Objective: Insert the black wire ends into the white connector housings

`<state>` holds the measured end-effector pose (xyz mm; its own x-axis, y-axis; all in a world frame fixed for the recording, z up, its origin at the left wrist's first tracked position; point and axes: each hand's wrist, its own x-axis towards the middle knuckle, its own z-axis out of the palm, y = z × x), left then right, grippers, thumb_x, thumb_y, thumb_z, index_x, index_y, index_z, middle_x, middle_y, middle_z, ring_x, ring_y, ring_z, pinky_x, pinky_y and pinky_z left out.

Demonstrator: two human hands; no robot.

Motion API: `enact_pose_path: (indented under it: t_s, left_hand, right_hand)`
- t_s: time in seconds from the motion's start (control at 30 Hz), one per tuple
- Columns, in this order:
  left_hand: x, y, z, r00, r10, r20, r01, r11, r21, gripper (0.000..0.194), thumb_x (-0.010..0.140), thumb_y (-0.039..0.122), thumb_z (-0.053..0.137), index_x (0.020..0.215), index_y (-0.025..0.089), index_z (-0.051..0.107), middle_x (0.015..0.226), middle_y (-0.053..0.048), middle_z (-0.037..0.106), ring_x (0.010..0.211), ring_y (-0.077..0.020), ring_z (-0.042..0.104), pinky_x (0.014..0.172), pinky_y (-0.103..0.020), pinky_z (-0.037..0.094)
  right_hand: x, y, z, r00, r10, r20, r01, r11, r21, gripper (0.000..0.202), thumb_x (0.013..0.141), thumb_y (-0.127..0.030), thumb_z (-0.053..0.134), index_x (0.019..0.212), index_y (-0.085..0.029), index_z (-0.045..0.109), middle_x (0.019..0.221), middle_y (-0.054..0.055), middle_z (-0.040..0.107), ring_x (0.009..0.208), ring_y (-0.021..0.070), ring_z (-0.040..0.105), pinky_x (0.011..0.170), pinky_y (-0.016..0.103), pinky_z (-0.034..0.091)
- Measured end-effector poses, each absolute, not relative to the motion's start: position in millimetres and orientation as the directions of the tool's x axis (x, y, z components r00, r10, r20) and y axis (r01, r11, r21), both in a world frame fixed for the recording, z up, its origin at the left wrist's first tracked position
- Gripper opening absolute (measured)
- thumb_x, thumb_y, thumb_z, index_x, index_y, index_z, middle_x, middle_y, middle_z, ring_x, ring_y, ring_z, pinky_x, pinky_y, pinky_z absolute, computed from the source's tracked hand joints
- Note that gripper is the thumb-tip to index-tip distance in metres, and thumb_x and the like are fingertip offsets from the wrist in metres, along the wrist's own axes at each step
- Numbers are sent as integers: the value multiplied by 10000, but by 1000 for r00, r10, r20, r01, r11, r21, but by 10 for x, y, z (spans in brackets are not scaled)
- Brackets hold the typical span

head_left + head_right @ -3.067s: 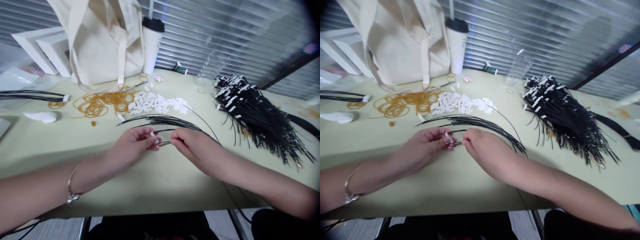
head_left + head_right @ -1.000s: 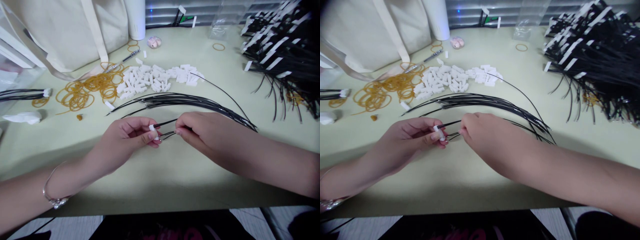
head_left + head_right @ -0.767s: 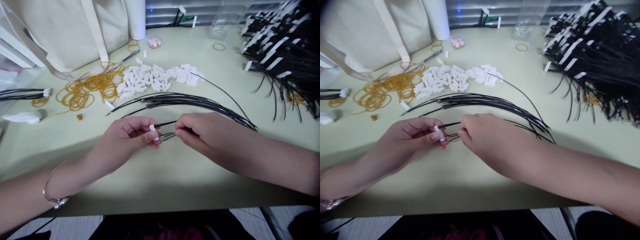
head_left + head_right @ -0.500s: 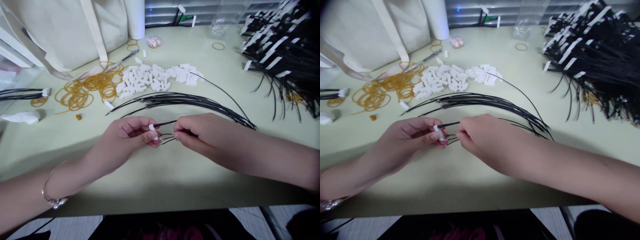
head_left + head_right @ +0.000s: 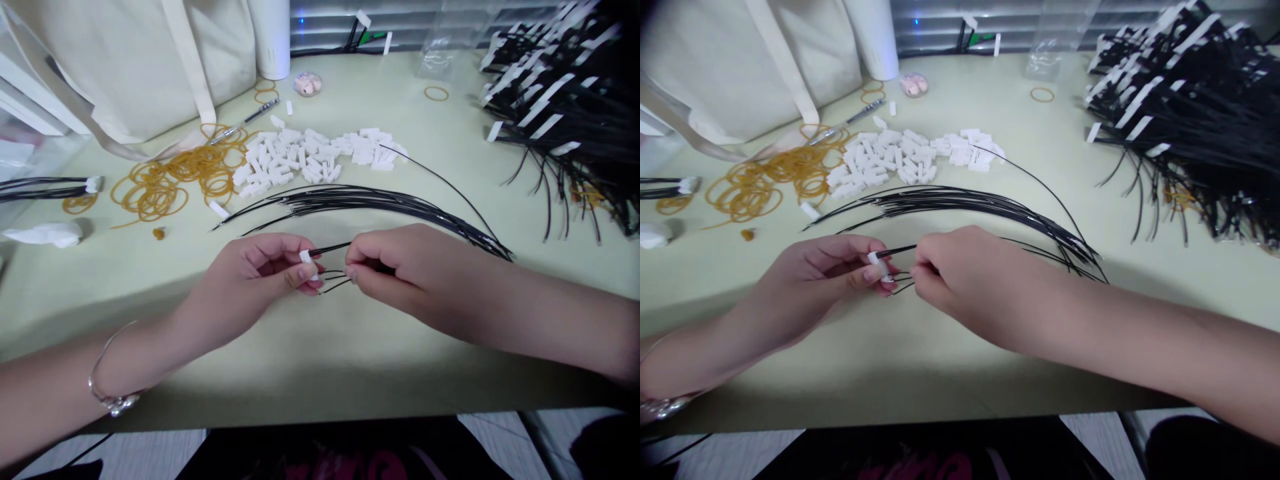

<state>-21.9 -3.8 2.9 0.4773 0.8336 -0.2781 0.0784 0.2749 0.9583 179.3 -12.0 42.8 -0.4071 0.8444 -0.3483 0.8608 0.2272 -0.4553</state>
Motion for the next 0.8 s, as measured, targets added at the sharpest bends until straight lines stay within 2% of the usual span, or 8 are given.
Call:
enact_pose_path:
  t_s: [0.33, 0.57, 0.8]
  left_hand:
    - [-223, -36, 11, 491, 830, -264, 32, 285, 958, 113, 774, 199, 683, 885, 180, 670, 752, 35, 678, 685, -48, 644, 697, -111, 536]
    - [-226, -30, 4, 511, 815, -274, 17, 309, 951, 105, 781, 209, 676, 883, 185, 666, 740, 38, 675, 681, -59, 652, 697, -134, 552]
    - [-218, -30, 19, 493, 820, -291, 37, 315, 948, 116, 762, 209, 694, 867, 171, 664, 725, 30, 675, 665, -63, 648, 688, -140, 552]
  right_hand:
    - [1813, -99, 394, -386, 857, -342, 874, 221, -433, 297, 841, -370, 386, 663, -190, 541, 530, -40, 503, 462, 41, 383, 420, 214, 219]
    - [1795, -79, 464, -369, 828, -423, 884, 172, -436, 279, 841, -359, 386, 695, -194, 557, 521, -47, 471, 457, 38, 341, 404, 202, 231]
    - [1787, -65, 463, -376, 826, -421, 873, 163, -460, 243, 824, -338, 414, 701, -190, 563, 518, -53, 460, 451, 31, 329, 393, 193, 226]
